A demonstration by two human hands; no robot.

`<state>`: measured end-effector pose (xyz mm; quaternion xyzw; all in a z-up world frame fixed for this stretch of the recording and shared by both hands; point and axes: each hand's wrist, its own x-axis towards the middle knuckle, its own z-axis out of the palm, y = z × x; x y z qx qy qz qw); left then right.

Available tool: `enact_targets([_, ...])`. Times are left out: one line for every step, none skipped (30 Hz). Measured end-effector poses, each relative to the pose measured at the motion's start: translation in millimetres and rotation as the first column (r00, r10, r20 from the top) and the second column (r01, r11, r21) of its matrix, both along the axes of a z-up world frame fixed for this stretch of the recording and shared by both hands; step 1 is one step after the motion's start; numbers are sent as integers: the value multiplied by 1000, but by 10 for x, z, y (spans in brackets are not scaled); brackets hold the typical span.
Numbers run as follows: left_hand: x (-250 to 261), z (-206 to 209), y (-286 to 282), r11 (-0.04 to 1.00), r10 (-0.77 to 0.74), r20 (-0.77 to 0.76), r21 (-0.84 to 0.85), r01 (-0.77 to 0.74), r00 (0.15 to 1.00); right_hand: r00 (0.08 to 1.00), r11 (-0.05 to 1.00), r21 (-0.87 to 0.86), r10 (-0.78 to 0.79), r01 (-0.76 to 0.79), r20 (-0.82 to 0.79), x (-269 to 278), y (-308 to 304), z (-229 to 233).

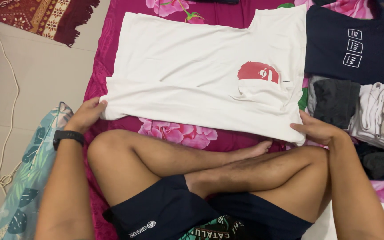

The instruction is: Folding various t-shirts on a bed and organizing them into stacks.

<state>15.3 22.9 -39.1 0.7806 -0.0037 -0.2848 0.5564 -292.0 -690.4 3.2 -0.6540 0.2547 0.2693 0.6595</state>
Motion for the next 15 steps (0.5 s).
enact_targets([29, -89, 66, 996, -21, 11, 88, 20, 1000, 1000, 999, -43, 27, -26, 11, -5, -14, -23])
enact_targets([59, -179, 131, 984, -43, 20, 176, 39, 999, 998, 995, -85, 54, -52, 21, -10, -29, -46])
enact_targets([43, -104, 93, 983, -43, 20, 177, 39, 999, 998, 995, -84, 54, -52, 21, -6, -22, -48])
enact_targets([29, -31, 56, 986, -39, 11, 165, 37, 999, 998, 988, -142, 55, -55, -10, -2, -15, -51])
enact_targets([1, 36, 17, 988, -34, 0, 153, 33, 999, 998, 978, -199, 54, -62, -43, -4, -10, -49])
enact_targets([-52, 193, -66, 988, -33, -2, 153, 33, 999, 997, 978, -198, 55, -63, -46, -3, -3, -47])
enact_targets([-101, 349, -151, 985, -54, -11, 161, 55, 998, 997, 974, -216, 57, -67, -49, -2, 4, -47])
enact_targets([-149, 504, -237, 983, -75, -19, 168, 77, 997, 997, 970, -233, 60, -71, -53, -1, 10, -46])
enact_targets([-156, 538, -246, 983, -75, -21, 169, 78, 997, 997, 970, -231, 59, -71, -55, -7, -4, -79])
enact_targets([-162, 573, -255, 966, -144, -11, 213, 143, 989, 997, 965, -253, 60, -69, -43, -14, -18, -112])
enact_targets([-178, 609, -257, 944, -212, -5, 259, 206, 977, 997, 959, -273, 63, -69, -32, -19, -27, -149])
enact_targets([-142, 535, -210, 943, -211, -7, 261, 205, 978, 997, 960, -271, 64, -71, -34, -41, -83, -229])
enact_targets([-101, 470, -151, 955, -210, -18, 208, 210, 977, 998, 944, -325, 51, -60, -38, -48, -131, -315])
enact_targets([-61, 406, -90, 965, -211, -29, 156, 213, 977, 998, 925, -378, 37, -50, -41, -55, -176, -400])
enact_targets([-33, 389, -63, 965, -208, -30, 158, 210, 978, 998, 925, -375, 40, -53, -42, -71, -235, -475])
